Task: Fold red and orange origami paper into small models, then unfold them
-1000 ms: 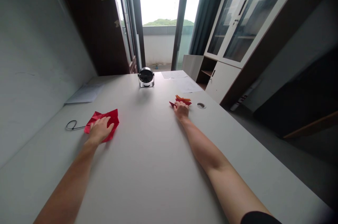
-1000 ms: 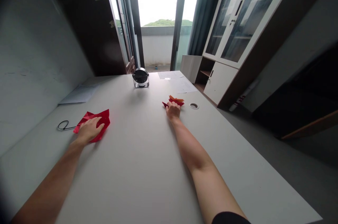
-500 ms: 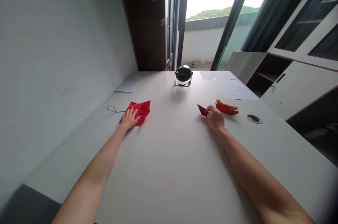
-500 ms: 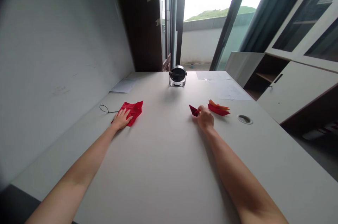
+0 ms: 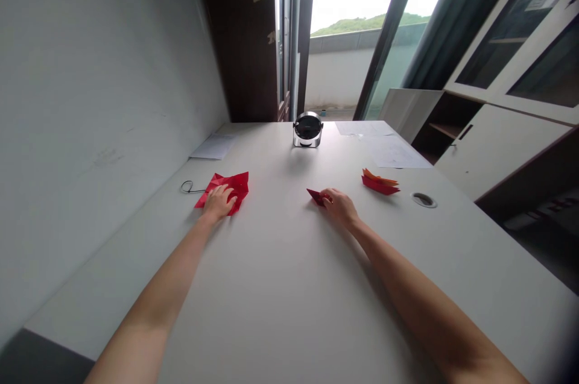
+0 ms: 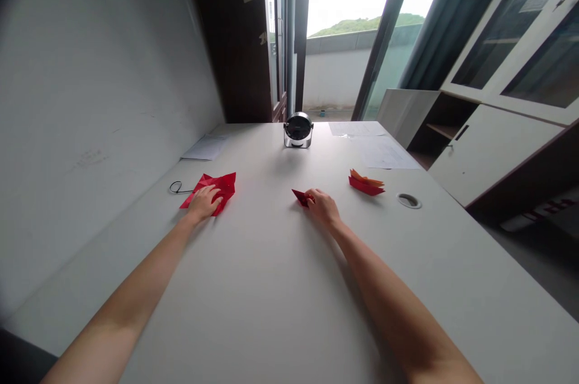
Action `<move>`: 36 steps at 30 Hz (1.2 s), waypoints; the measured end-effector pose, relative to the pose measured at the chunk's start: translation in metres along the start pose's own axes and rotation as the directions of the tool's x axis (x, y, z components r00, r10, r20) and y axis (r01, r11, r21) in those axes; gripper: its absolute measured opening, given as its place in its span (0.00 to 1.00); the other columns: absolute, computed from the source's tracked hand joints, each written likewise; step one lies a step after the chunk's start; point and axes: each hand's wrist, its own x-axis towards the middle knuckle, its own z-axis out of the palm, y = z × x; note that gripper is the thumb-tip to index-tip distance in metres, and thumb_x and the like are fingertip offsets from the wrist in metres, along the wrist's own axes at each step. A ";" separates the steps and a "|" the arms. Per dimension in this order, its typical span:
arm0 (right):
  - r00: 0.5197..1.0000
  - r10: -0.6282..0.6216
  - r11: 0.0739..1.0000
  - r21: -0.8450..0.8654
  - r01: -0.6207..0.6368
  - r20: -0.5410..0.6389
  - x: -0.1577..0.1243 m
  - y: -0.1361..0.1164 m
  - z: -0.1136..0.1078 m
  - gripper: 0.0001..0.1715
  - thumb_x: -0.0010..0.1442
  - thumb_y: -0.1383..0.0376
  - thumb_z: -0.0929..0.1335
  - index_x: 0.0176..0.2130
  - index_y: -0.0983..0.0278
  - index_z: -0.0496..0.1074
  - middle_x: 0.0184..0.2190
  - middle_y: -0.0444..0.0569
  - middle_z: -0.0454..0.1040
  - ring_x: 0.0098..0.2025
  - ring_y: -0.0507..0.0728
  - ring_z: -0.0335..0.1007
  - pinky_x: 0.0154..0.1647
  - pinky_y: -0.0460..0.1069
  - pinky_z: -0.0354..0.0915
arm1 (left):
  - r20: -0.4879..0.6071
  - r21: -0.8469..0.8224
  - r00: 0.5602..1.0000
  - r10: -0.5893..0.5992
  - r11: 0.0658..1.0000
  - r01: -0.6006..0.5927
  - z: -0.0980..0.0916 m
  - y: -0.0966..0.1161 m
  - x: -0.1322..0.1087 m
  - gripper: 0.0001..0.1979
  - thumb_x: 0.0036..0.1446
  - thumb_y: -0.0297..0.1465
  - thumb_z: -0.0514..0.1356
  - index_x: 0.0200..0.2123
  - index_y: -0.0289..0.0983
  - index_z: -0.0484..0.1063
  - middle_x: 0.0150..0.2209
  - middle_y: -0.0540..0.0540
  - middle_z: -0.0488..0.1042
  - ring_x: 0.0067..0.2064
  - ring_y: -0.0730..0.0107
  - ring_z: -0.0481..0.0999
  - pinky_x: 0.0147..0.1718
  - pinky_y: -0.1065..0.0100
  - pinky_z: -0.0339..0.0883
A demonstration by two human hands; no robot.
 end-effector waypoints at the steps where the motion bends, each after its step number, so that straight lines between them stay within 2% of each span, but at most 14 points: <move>1: 1.000 -0.010 1.000 0.024 0.010 0.003 -0.002 -0.005 0.000 0.12 0.60 0.68 0.65 0.41 0.57 0.77 0.40 0.48 0.77 0.37 0.57 0.72 0.39 0.49 0.62 | -0.012 -0.056 1.000 0.023 0.998 -0.023 0.002 0.010 0.000 0.17 0.55 0.39 0.62 0.46 0.39 0.77 0.59 0.36 0.70 0.64 0.44 0.62 0.66 0.47 0.45; 4: 0.999 -0.050 0.993 0.110 0.051 -0.011 -0.008 -0.027 -0.001 0.12 0.58 0.70 0.66 0.40 0.58 0.77 0.39 0.48 0.78 0.35 0.57 0.71 0.38 0.49 0.62 | -0.027 -0.258 0.996 0.085 0.962 -0.089 0.016 0.046 0.000 0.12 0.53 0.37 0.65 0.41 0.41 0.79 0.53 0.39 0.75 0.59 0.46 0.68 0.63 0.49 0.55; 6: 0.994 -0.106 0.973 0.203 0.109 -0.025 -0.013 -0.043 -0.001 0.13 0.59 0.70 0.65 0.40 0.57 0.77 0.39 0.48 0.78 0.33 0.56 0.70 0.37 0.49 0.62 | 0.008 -0.404 0.993 0.114 0.909 -0.101 0.030 0.077 -0.002 0.11 0.54 0.38 0.65 0.40 0.42 0.80 0.48 0.41 0.78 0.52 0.50 0.74 0.56 0.53 0.64; 9: 0.983 -0.170 0.937 0.298 0.182 -0.066 -0.021 -0.064 0.000 0.12 0.60 0.70 0.66 0.41 0.58 0.76 0.39 0.48 0.77 0.32 0.54 0.70 0.37 0.48 0.64 | 0.159 -0.586 0.978 0.136 0.810 -0.017 0.058 0.125 -0.007 0.14 0.58 0.42 0.62 0.42 0.41 0.80 0.43 0.43 0.80 0.40 0.57 0.79 0.43 0.61 0.71; 11: 0.978 -0.193 0.925 0.316 0.210 -0.084 -0.025 -0.073 0.000 0.11 0.61 0.69 0.66 0.42 0.60 0.76 0.38 0.48 0.77 0.32 0.53 0.70 0.36 0.47 0.64 | 0.289 -0.667 0.939 0.189 0.743 0.056 0.076 0.153 -0.011 0.18 0.60 0.44 0.59 0.46 0.39 0.78 0.41 0.43 0.80 0.36 0.61 0.80 0.38 0.64 0.71; 14: 0.973 -0.203 0.921 0.317 0.227 -0.108 -0.030 -0.078 0.002 0.09 0.62 0.68 0.66 0.42 0.62 0.75 0.36 0.48 0.76 0.30 0.52 0.68 0.35 0.46 0.64 | 0.335 -0.746 0.926 0.175 0.649 0.148 0.098 0.181 -0.016 0.20 0.61 0.44 0.58 0.47 0.36 0.76 0.39 0.42 0.80 0.35 0.64 0.80 0.35 0.67 0.70; 18: 0.967 -0.226 0.929 0.271 0.251 -0.121 -0.035 -0.080 0.004 0.08 0.62 0.70 0.66 0.39 0.61 0.75 0.34 0.47 0.76 0.31 0.52 0.68 0.36 0.46 0.63 | 0.314 -0.796 0.947 0.065 0.563 0.225 0.107 0.189 -0.023 0.21 0.62 0.46 0.56 0.44 0.34 0.75 0.37 0.42 0.80 0.34 0.64 0.80 0.32 0.69 0.70; 21: 0.963 -0.251 0.932 0.244 0.268 -0.099 -0.037 -0.084 0.006 0.07 0.63 0.69 0.65 0.39 0.61 0.74 0.35 0.47 0.76 0.32 0.52 0.68 0.36 0.46 0.62 | 0.294 -0.811 0.954 0.060 0.544 0.216 0.105 0.185 -0.028 0.23 0.61 0.47 0.57 0.48 0.35 0.74 0.39 0.41 0.80 0.34 0.64 0.81 0.31 0.69 0.70; 24: 0.963 -0.256 0.927 0.261 0.269 -0.084 -0.039 -0.086 0.007 0.07 0.63 0.69 0.65 0.39 0.61 0.73 0.35 0.47 0.76 0.33 0.52 0.69 0.36 0.46 0.62 | 0.267 -0.813 0.963 0.049 0.548 0.197 0.104 0.180 -0.031 0.20 0.60 0.45 0.59 0.46 0.35 0.74 0.37 0.42 0.80 0.33 0.66 0.80 0.31 0.69 0.69; 31: 0.985 -0.148 0.909 0.381 0.169 -0.084 -0.036 -0.082 0.012 0.10 0.63 0.67 0.65 0.44 0.60 0.73 0.34 0.45 0.78 0.31 0.53 0.71 0.36 0.47 0.65 | 0.275 -0.845 0.961 0.003 0.478 0.240 0.110 0.175 -0.030 0.13 0.58 0.37 0.58 0.36 0.34 0.76 0.29 0.44 0.78 0.28 0.70 0.76 0.30 0.70 0.67; 36: 0.989 -0.144 0.910 0.389 0.146 -0.034 -0.036 -0.079 0.011 0.10 0.64 0.67 0.65 0.45 0.60 0.72 0.32 0.44 0.78 0.31 0.52 0.71 0.35 0.46 0.65 | 0.299 -0.847 0.953 -0.048 0.447 0.289 0.109 0.176 -0.031 0.13 0.56 0.37 0.58 0.34 0.33 0.75 0.28 0.43 0.79 0.27 0.70 0.75 0.30 0.69 0.67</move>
